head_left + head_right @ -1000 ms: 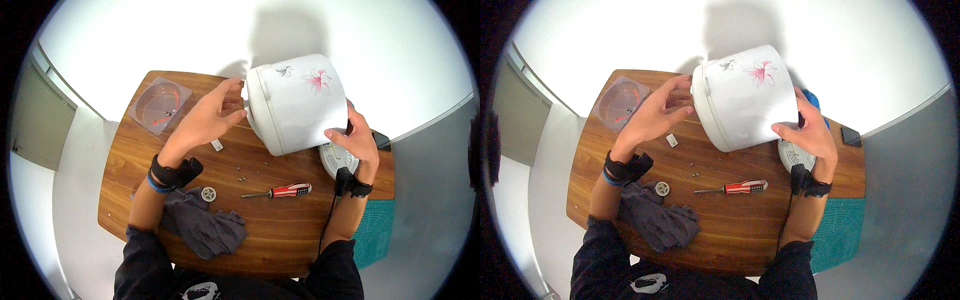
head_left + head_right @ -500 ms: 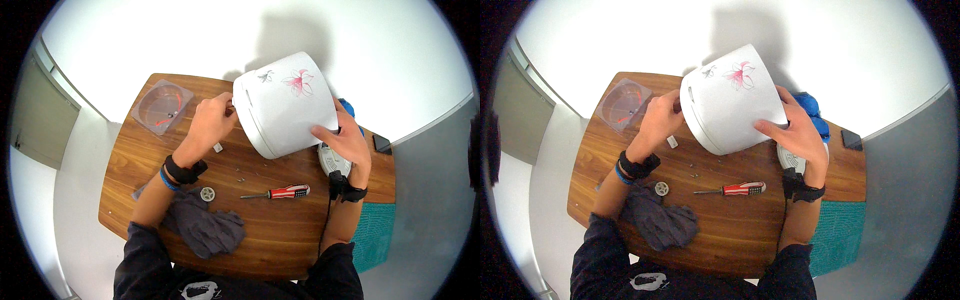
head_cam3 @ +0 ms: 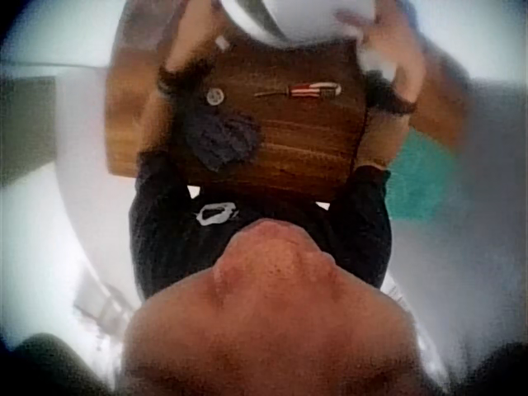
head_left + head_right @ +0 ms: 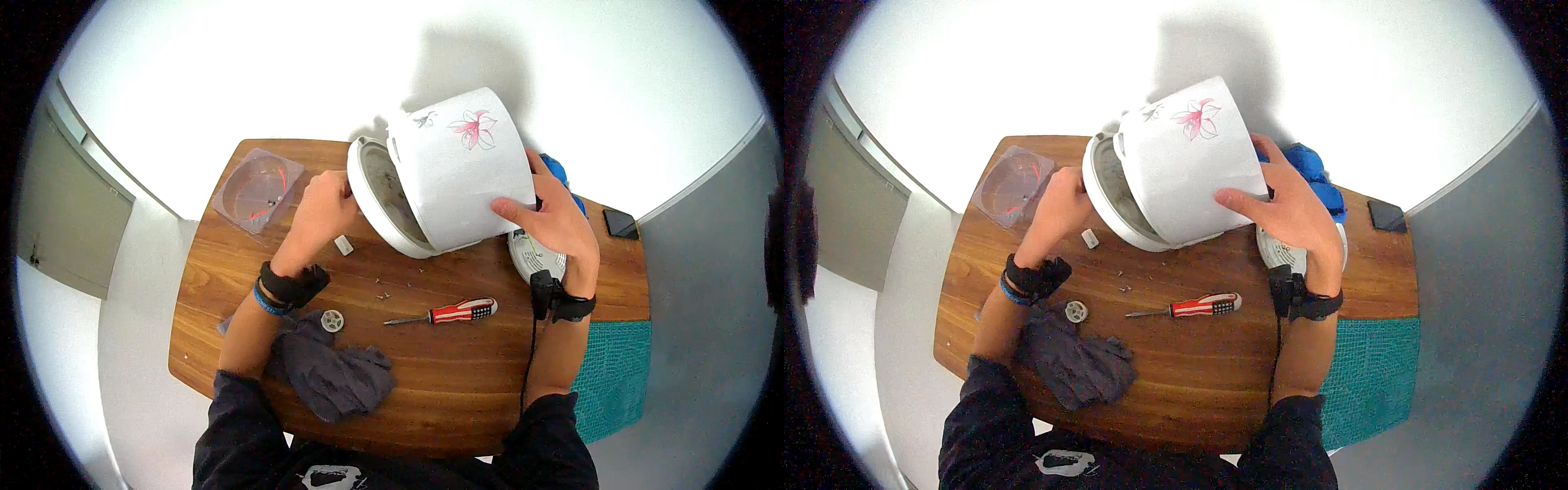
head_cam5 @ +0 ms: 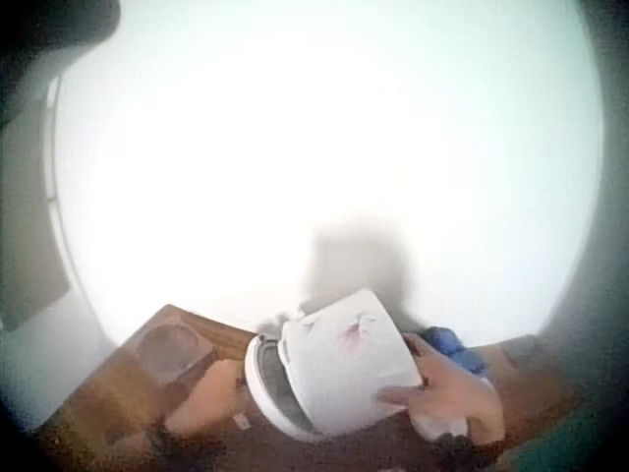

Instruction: The person disassembles a white cylindrical appliance on a wooden table, using a screwdriver to remove screws and detach internal components. They manipulate wires and parts inside the housing, then reassemble the unit by placing components back and securing the casing.

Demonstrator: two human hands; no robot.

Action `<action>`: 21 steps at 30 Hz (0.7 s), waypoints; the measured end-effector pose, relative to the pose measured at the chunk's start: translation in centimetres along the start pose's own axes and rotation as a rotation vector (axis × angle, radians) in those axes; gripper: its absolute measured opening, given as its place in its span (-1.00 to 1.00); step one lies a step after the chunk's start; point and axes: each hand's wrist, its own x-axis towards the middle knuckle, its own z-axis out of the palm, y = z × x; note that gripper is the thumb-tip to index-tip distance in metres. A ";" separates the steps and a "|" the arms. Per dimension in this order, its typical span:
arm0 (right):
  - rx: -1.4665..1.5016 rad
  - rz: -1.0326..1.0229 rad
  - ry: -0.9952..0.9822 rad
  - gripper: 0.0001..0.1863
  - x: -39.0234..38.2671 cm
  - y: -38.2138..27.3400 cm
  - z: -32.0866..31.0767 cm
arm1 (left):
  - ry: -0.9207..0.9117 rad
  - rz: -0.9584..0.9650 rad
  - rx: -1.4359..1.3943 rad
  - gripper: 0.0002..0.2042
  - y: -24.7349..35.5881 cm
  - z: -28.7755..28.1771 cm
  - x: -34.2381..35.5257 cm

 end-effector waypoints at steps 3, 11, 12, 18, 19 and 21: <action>-0.066 0.014 0.013 -0.48 -0.4 -0.3 -0.3 | -0.060 -0.048 -0.022 -0.77 0.0 -0.7 0.2; 0.004 -0.010 -0.019 -0.45 -0.5 0.7 -1.3 | -0.220 -0.166 -0.021 -0.65 -0.7 -2.2 -0.9; -0.005 -0.013 -0.021 -0.45 -0.7 1.0 -1.4 | -0.255 -0.164 0.019 -0.62 -0.1 -2.6 -1.0; 0.064 0.090 -0.084 -0.43 -1.1 0.7 -2.3 | -0.178 -0.094 0.031 -0.27 -2.0 -3.2 -1.7; 0.064 0.084 -0.098 -0.42 -0.9 0.6 -2.2 | -0.107 -0.001 0.058 -0.23 -2.9 -3.5 -1.9; 0.052 0.088 -0.119 -0.38 -1.0 0.9 -2.2 | -0.157 -0.069 0.061 -0.22 -1.7 -4.9 -2.0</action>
